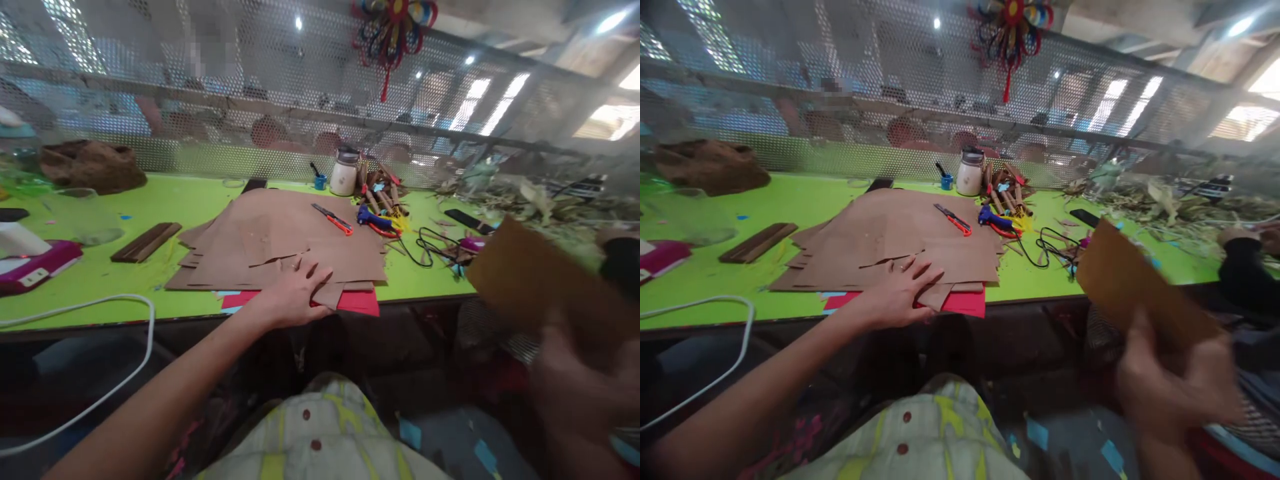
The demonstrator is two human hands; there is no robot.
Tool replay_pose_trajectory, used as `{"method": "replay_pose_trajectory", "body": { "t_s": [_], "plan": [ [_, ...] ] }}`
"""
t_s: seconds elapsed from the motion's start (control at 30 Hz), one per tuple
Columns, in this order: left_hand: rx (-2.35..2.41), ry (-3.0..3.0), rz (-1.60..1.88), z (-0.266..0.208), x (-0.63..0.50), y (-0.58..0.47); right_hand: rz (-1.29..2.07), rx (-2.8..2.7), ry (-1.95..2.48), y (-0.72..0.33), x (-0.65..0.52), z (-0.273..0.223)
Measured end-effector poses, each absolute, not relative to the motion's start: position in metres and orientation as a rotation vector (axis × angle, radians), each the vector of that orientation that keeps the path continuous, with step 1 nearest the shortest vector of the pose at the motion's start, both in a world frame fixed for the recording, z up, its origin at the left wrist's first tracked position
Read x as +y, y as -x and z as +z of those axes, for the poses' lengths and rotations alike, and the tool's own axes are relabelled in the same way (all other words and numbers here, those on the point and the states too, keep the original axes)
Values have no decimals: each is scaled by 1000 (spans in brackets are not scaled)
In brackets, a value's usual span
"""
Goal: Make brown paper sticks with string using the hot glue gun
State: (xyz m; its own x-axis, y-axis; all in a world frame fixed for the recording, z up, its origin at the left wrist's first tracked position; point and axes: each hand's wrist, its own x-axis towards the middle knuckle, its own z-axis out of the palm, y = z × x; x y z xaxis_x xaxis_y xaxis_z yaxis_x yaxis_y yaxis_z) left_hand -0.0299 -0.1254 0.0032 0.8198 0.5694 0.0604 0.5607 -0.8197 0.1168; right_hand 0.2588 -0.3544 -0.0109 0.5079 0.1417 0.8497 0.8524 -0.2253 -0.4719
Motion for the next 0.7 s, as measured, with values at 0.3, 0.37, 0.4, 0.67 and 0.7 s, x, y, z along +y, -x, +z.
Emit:
{"method": "replay_pose_trajectory", "body": {
  "t_s": [0.3, 0.37, 0.4, 0.67, 0.7],
  "plan": [
    [828, -3003, 105, 11, -115, 33, -356, -1430, 1530, -203, -349, -108],
    [781, -2981, 91, 14, -113, 34, -306, -1341, 1519, -200, -341, -106],
    [774, -2966, 95, 15, -111, 34, -290, -1310, 1513, -199, -338, -101],
    [1022, -2845, 296, 13, -104, 29, -687, -1181, 1499, -202, -341, -27],
    [1060, -2810, 326, 14, -101, 29, -750, -1148, 1483, -201, -343, -18]
  ]
}}
